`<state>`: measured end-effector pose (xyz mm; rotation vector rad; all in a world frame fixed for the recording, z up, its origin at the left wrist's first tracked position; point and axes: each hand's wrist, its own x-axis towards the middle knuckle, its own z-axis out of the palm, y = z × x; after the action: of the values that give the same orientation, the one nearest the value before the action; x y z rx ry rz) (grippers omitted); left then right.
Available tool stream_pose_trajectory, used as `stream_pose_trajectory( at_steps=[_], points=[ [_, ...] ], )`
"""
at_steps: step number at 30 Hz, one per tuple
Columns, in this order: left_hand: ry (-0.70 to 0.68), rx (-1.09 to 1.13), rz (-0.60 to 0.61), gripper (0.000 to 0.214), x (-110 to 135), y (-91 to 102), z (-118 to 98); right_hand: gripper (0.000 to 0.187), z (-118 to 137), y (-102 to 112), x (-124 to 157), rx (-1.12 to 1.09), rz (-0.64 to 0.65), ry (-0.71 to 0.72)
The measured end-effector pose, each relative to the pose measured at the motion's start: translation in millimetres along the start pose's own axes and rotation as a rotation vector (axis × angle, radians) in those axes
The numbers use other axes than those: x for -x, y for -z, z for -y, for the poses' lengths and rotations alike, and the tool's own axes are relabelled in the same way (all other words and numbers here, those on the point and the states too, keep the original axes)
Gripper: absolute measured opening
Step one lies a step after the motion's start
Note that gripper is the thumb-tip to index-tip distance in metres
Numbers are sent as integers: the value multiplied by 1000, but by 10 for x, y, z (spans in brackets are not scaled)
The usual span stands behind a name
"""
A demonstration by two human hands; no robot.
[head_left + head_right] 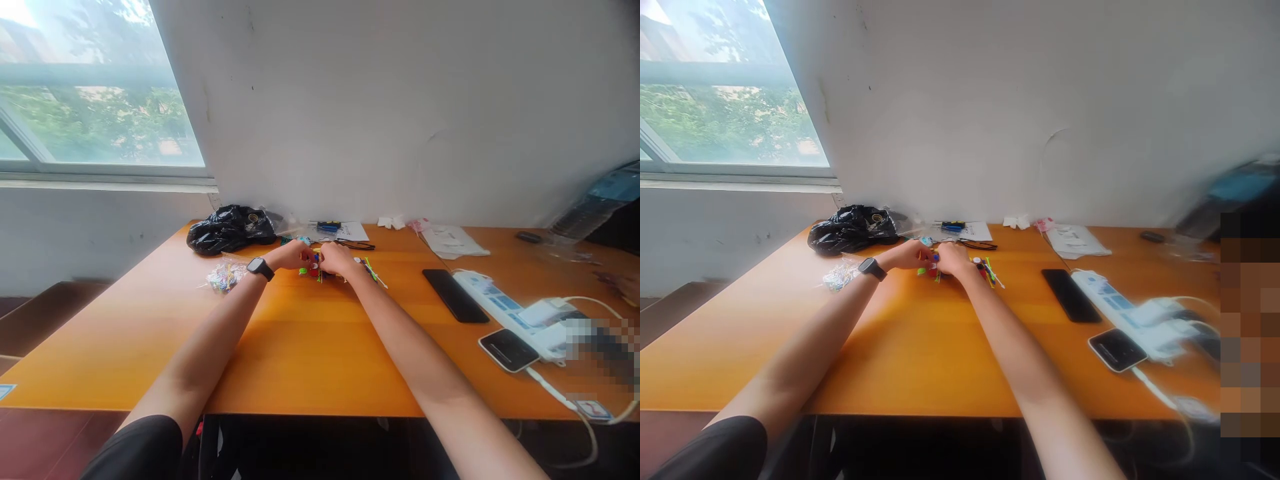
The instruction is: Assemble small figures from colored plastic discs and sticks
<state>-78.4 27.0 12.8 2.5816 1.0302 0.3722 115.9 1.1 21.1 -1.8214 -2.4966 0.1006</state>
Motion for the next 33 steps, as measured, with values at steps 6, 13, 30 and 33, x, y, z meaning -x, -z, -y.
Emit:
stream_pose_trajectory(
  at_steps=[6,13,30,33],
  points=[
    [4,-21,-177,30,-41,-75,29,24,15,26,23,-9,0,2],
    [10,-144,-184,28,-97,-226,27,15,22,33,46,-26,0,13],
    [84,127,1,35,85,392,-184,10,-240,345,53,-239,32,48],
    [-100,203,318,29,129,484,-473,11,-260,336,60,-296,70,41]
  ],
)
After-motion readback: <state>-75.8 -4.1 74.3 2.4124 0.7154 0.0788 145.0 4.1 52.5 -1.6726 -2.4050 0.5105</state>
